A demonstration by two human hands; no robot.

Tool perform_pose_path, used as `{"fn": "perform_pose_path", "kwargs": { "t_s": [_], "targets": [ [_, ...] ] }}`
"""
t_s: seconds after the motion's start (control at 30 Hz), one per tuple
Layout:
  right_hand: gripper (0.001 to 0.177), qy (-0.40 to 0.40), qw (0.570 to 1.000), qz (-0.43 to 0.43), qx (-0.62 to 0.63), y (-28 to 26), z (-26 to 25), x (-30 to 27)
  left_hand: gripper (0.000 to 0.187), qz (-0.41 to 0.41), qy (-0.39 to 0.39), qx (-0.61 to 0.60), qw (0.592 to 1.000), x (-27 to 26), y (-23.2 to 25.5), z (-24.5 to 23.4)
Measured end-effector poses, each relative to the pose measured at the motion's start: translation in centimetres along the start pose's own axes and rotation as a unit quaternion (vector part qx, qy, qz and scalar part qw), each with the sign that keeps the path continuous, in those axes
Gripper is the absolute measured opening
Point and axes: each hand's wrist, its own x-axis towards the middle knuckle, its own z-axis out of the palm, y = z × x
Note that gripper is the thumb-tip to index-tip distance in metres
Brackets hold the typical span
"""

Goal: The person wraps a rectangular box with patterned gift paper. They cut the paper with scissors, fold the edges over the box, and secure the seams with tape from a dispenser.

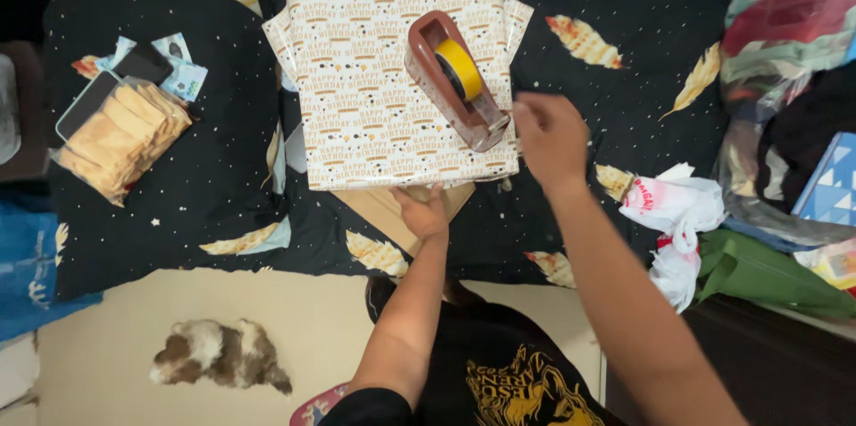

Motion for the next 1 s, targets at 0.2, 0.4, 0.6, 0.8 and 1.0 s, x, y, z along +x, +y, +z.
{"fn": "perform_pose_path", "kwargs": {
  "t_s": [0.2, 0.4, 0.6, 0.8, 1.0],
  "targets": [
    [0.027, -0.215, 0.941, 0.261, -0.027, -4.3, 0.4, 5.6, 0.119, 0.001, 0.001, 0.026, 1.0, -0.7, 1.2, -1.1],
    [0.02, -0.261, 0.919, 0.296, -0.001, -4.7, -0.1, 6.3, 0.119, 0.029, 0.02, 0.022, 0.999, -0.8, 1.1, -0.8],
    [0.022, -0.219, 0.95, 0.213, 0.064, -3.6, -1.9, 4.6, 0.117, 0.022, 0.011, 0.024, 0.999, -1.0, 0.6, -1.2],
    [0.024, -0.227, 0.937, 0.229, 0.132, 5.1, -2.5, 0.0, 0.117, 0.031, 0.01, 0.019, 0.999, -0.9, 1.6, -1.6],
    [0.021, -0.083, 0.985, 0.057, -0.137, 11.3, 2.4, -3.5, 0.118, 0.003, -0.002, 0.063, 0.998, -1.2, 0.9, -1.4]
  ]
}}
